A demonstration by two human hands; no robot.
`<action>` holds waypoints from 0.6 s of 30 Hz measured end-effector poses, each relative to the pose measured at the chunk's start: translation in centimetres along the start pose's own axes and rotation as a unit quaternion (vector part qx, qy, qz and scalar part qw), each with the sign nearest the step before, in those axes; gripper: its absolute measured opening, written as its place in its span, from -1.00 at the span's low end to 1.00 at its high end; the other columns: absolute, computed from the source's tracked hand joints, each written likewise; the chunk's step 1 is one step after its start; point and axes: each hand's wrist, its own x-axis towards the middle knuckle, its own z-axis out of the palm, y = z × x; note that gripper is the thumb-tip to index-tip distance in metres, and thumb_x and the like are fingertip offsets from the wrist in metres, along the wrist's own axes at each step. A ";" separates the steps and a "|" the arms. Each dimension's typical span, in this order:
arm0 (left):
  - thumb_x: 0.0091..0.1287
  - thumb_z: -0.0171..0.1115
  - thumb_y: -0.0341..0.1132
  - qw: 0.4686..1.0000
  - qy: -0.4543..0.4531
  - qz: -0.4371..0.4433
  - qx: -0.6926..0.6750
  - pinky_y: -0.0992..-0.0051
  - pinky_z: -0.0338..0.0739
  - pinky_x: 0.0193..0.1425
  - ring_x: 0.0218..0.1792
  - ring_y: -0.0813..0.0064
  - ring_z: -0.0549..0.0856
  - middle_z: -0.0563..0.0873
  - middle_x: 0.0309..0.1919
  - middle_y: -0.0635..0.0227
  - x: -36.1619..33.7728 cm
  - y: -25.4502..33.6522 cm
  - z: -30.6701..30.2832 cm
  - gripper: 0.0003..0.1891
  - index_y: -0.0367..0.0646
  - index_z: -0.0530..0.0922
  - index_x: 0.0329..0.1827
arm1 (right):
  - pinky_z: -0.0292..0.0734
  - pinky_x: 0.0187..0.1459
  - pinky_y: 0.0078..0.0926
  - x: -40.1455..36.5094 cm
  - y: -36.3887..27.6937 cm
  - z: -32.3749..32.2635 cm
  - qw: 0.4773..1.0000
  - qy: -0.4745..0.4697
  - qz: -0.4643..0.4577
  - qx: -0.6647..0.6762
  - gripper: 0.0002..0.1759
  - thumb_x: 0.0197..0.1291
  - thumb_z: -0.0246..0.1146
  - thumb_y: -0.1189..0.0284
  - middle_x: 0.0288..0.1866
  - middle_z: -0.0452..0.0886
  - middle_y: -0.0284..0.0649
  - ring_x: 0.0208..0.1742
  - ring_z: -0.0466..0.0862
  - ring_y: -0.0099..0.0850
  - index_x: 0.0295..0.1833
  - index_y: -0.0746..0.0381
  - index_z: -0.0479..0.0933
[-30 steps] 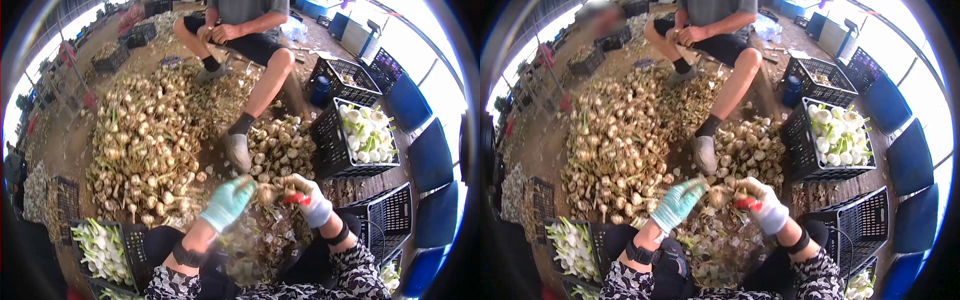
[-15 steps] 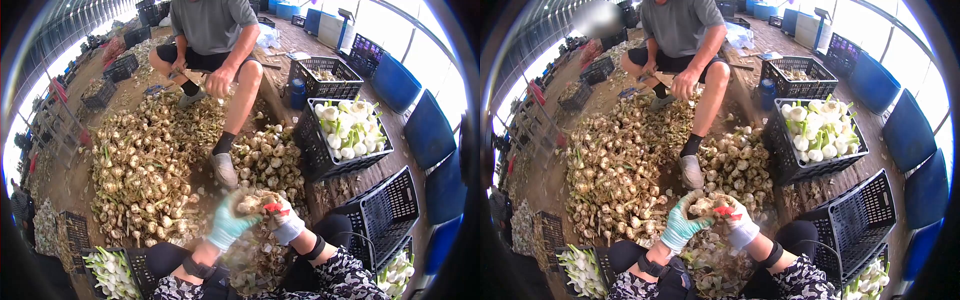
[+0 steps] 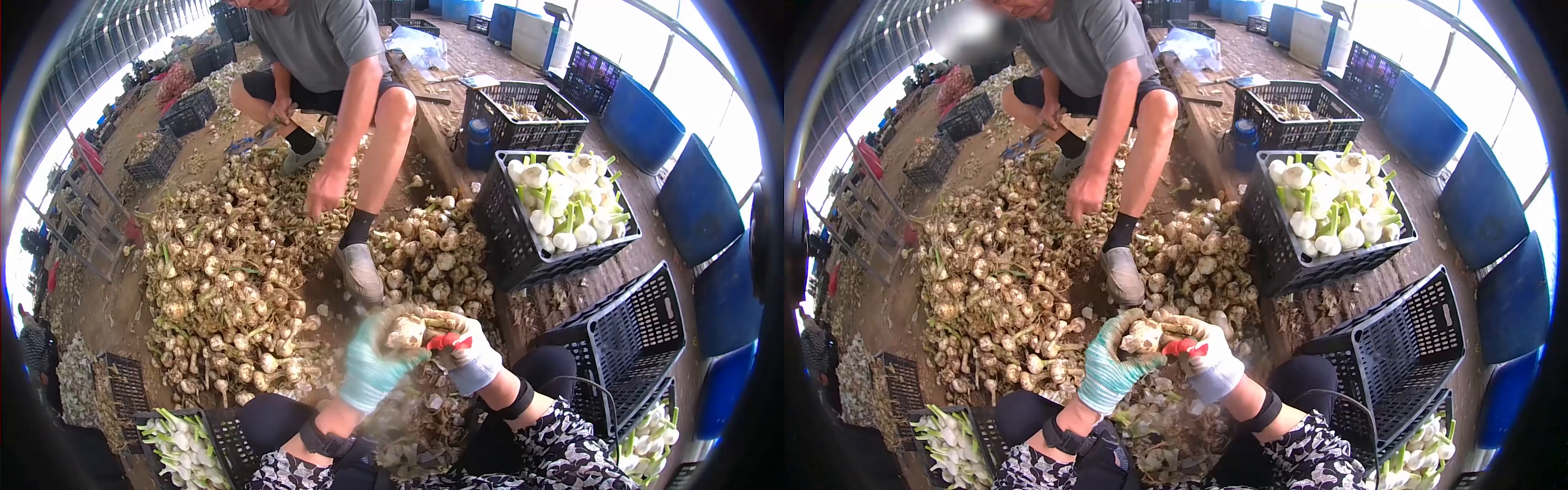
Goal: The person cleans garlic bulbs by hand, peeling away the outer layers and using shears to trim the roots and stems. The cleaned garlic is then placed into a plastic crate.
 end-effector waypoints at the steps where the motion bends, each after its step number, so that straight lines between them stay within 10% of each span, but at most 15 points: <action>1: -0.07 0.52 -0.33 1.000 0.000 0.004 0.026 0.48 0.48 0.08 -0.03 0.49 0.56 0.57 -0.01 0.27 0.0 0.2 0.0 -0.30 -0.31 0.38 0.15 | 0.47 -0.22 -0.71 0.1 -0.1 0.1 1.000 0.007 0.008 0.009 -0.16 -0.05 0.36 -0.02 -0.11 0.62 -0.18 -0.23 0.60 -0.58 0.17 0.40 0.35; 4: -0.07 0.50 -0.33 0.999 0.015 0.007 0.035 0.47 0.49 0.13 -0.01 0.45 0.57 0.59 -0.05 0.27 -0.1 0.5 0.4 -0.28 -0.27 0.37 0.19 | 0.48 -0.14 -0.66 -0.2 -0.1 -0.2 0.987 0.020 0.067 0.144 -0.63 0.09 0.31 0.41 -0.16 0.62 -0.24 -0.22 0.60 -0.54 -0.04 0.40 0.47; 6: -0.06 0.47 -0.33 0.999 0.030 0.005 0.017 0.46 0.50 0.18 0.01 0.41 0.57 0.61 -0.10 0.28 -0.1 0.9 0.5 -0.28 -0.23 0.35 0.22 | 0.47 -0.11 -0.64 -0.1 0.6 -0.4 0.995 0.042 0.055 0.074 -0.44 0.02 0.34 0.20 -0.14 0.62 -0.23 -0.20 0.59 -0.56 0.02 0.39 0.44; 8: 0.02 0.43 -0.30 0.946 0.035 -0.229 -0.227 0.54 0.54 0.09 -0.14 0.56 0.59 0.62 -0.24 0.37 -0.2 1.7 0.3 -0.30 -0.20 0.33 0.26 | 0.47 -0.09 -0.61 0.0 0.9 -0.2 0.997 0.064 0.043 0.004 -0.25 -0.06 0.37 -0.01 -0.12 0.62 -0.22 -0.17 0.59 -0.57 0.07 0.39 0.42; 13: 0.12 0.15 0.27 0.913 -0.019 -0.305 -0.270 0.66 0.55 -0.11 -0.23 0.62 0.60 0.62 -0.24 0.42 0.5 0.7 -0.6 -0.26 -0.14 0.41 0.20 | 0.45 -0.05 -0.61 0.5 1.1 -0.4 0.998 0.025 -0.015 -0.058 -0.70 0.09 0.31 0.49 -0.17 0.60 -0.32 -0.15 0.55 -0.58 -0.05 0.32 0.49; 18: 0.29 0.11 0.01 0.929 0.006 -0.255 -0.268 0.54 0.56 -0.09 -0.09 0.54 0.58 0.58 -0.06 0.27 -0.4 -1.0 0.0 -0.38 -0.21 0.27 0.29 | 0.44 -0.06 -0.61 0.5 1.4 -1.3 0.999 0.002 0.047 0.005 -0.75 0.11 0.25 0.58 -0.16 0.57 -0.33 -0.14 0.54 -0.57 -0.06 0.27 0.48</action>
